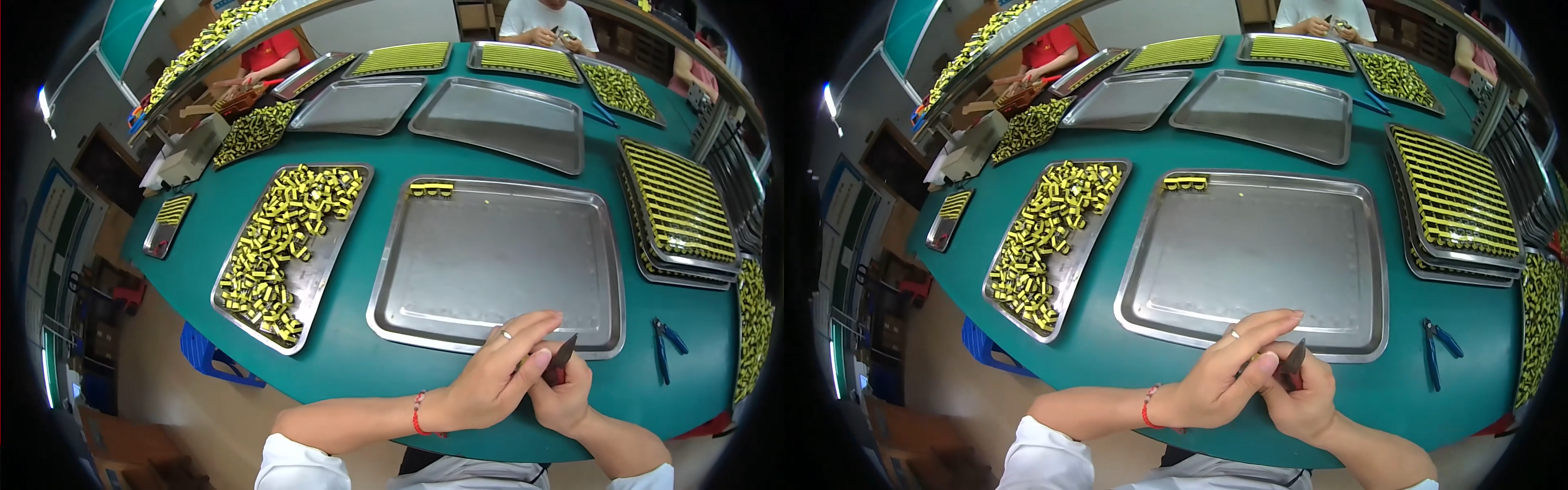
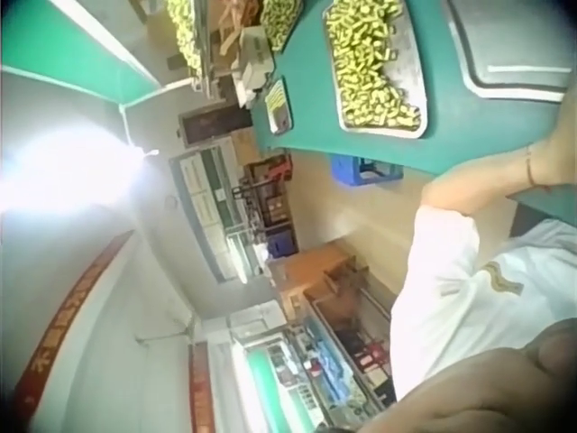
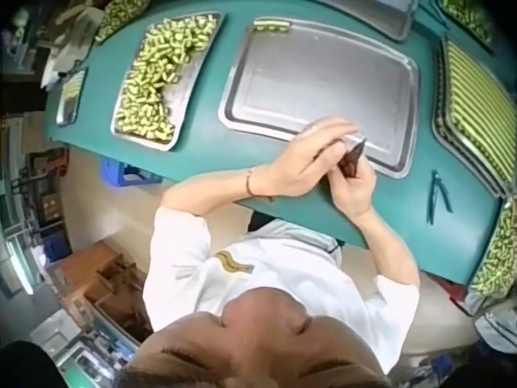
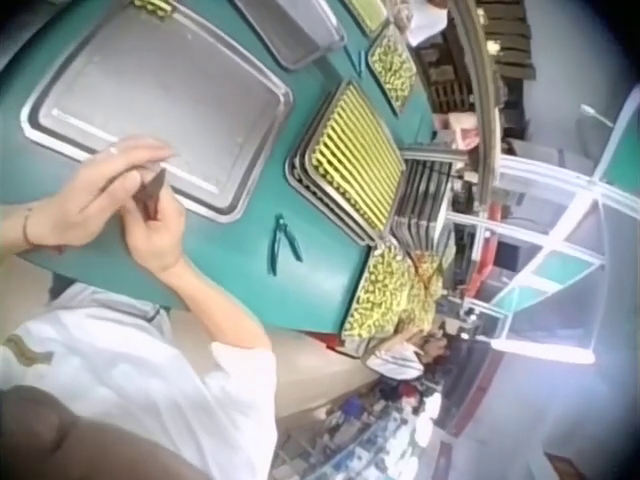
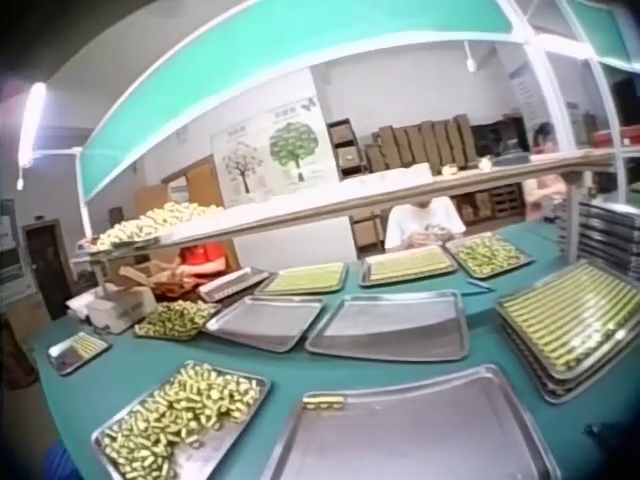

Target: The person assembles electrical components using pliers at a factory workbench.

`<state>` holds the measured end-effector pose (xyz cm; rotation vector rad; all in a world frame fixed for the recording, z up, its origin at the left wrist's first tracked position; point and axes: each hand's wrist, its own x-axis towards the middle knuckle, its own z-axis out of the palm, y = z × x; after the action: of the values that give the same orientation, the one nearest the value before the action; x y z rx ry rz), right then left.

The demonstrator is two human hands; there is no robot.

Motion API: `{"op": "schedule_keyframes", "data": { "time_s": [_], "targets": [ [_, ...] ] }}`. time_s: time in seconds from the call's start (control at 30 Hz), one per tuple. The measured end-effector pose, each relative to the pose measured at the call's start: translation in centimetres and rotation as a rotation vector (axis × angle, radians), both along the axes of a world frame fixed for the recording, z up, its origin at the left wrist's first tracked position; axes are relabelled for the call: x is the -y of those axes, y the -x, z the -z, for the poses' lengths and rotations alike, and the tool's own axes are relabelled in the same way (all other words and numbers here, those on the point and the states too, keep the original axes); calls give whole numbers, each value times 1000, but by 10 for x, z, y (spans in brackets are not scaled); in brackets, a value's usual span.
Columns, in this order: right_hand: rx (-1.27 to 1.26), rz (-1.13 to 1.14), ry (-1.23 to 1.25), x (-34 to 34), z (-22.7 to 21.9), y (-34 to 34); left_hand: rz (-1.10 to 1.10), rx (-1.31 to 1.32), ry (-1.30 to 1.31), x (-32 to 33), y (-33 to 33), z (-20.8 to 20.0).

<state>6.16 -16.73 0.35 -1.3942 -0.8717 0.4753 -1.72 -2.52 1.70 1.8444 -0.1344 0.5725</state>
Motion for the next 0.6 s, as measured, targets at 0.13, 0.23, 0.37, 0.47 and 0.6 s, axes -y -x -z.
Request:
{"op": "schedule_keyframes", "data": {
  "time_s": [0.13,0.23,0.37,0.47,0.6],
  "targets": [
    [-45,-43,0,-5,-11,0,-3,-12,67,-3,1,-3],
    [13,-34,-14,-2,-12,2,-63,-59,163,-5,6,-12],
    [-62,4,65,11,-17,-12,-544,53,-123,-69,0,-47],
    [-225,-4,-34,8,-18,-16,-1053,-156,-389,-146,18,-64],
    [-376,-176,-106,6,-21,-10,-1385,-498,-593,-239,82,-20]
  ]
}}
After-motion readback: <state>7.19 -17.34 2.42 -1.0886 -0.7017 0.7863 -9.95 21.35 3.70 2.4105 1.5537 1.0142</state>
